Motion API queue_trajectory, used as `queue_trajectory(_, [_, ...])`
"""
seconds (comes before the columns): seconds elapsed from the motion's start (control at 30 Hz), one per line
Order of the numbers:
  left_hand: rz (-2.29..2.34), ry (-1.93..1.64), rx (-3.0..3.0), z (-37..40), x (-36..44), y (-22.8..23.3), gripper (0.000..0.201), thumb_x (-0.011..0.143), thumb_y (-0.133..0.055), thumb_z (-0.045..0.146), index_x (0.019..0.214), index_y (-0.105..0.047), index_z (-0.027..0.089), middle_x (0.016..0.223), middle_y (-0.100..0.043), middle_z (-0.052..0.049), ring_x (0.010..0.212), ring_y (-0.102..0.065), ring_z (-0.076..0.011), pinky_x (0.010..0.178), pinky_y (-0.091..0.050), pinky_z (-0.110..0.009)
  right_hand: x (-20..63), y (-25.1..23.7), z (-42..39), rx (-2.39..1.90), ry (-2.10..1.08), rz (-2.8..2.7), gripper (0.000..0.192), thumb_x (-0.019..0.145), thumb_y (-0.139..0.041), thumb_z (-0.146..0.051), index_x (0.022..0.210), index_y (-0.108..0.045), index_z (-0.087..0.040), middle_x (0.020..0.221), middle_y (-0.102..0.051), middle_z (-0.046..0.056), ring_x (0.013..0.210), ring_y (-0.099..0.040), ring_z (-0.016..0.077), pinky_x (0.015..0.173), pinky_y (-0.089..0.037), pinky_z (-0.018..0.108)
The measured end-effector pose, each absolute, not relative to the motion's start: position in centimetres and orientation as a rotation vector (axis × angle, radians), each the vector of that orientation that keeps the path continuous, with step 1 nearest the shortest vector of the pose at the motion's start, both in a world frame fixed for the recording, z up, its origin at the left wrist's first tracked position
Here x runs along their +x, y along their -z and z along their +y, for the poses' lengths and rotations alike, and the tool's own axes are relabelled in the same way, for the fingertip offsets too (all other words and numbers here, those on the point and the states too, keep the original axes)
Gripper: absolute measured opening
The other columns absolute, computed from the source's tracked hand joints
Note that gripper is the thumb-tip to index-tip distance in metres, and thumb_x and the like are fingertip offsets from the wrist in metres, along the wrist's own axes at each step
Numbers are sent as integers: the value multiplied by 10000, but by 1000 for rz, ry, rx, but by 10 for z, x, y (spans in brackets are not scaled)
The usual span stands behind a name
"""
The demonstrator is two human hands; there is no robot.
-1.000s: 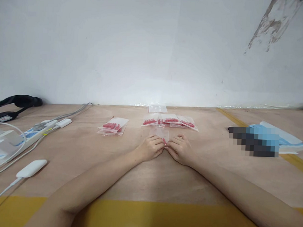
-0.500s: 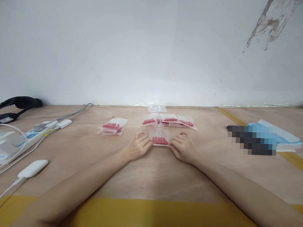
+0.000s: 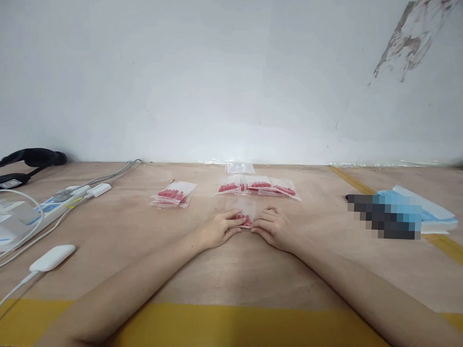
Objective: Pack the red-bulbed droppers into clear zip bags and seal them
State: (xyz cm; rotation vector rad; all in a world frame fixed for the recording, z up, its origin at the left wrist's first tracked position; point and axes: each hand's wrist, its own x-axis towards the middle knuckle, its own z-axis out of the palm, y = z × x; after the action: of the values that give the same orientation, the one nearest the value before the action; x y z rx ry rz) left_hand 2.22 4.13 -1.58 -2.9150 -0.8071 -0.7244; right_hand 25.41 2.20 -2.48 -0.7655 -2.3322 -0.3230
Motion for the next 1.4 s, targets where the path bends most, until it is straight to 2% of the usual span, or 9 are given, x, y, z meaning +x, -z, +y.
queue_trajectory(0.13, [-951,705,-2957,32,6,9,316,914,-369,259,1145,-584,231,1161,-596,-60,1083,-552,-207,941,-430,-375,263,26,22,-844,238,-2327,244,839,-509,-326,1036,-585,-204,920,-653,62,875,-572,172,840,-352,357])
queue_trajectory(0.47, [-1832,1611,-2307,75,-43,-18,344,868,-416,337,995,-667,138,932,-691,-72,835,-647,-214,783,-501,-336,273,30,27,-860,139,-2294,172,858,-453,-227,945,-598,-197,897,-628,65,837,-565,172,740,-429,327])
queue_trajectory(0.73, [-1812,1389,-2259,136,-19,-7,381,904,-309,245,1118,-598,121,1081,-635,-93,994,-589,-226,871,-435,-353,272,34,29,-855,131,-2273,170,862,-448,-230,903,-610,-197,846,-617,59,792,-560,163,725,-437,317])
queue_trajectory(0.9, [-1691,951,-2637,138,-25,-4,277,789,-522,331,966,-681,188,1009,-668,-62,955,-602,-231,869,-435,-315,272,33,29,-859,129,-2277,166,862,-449,-240,878,-609,-202,821,-615,58,771,-560,165,715,-439,316])
queue_trajectory(1.0, [-1616,742,-2748,127,-45,-11,465,711,-593,459,1101,-617,208,1183,-578,-73,1112,-508,-264,974,-349,-359,272,34,29,-866,119,-2272,154,856,-459,-235,873,-609,-205,817,-614,53,763,-559,163,715,-437,313])
queue_trajectory(1.1, [-1636,353,-2637,117,-84,-21,747,679,-546,621,1298,-429,219,1386,-351,-111,1281,-282,-331,1041,-144,-520,272,34,29,-883,97,-2267,147,851,-467,-225,873,-611,-203,825,-611,51,770,-557,161,715,-435,307])
queue_trajectory(1.17, [-1750,160,-2544,114,-113,-24,891,588,-583,683,1335,-364,249,1418,-287,-114,1300,-210,-373,1014,-146,-572,272,34,29,-894,87,-2267,151,850,-467,-222,876,-614,-199,829,-609,51,774,-554,161,712,-436,304])
queue_trajectory(1.3, [-1765,201,-2660,111,-154,-24,730,736,-375,700,1293,-436,231,1384,-366,-63,1283,-300,-276,1009,-309,-388,272,33,28,-914,80,-2269,155,849,-468,-227,869,-619,-196,823,-609,51,775,-554,160,713,-438,304])
queue_trajectory(1.4, [-1643,305,-2670,105,-160,-21,587,843,-247,622,1215,-527,264,1279,-500,-17,1217,-402,-238,997,-334,-357,272,33,28,-916,79,-2265,161,851,-466,-234,870,-621,-197,819,-608,54,773,-559,161,705,-441,301])
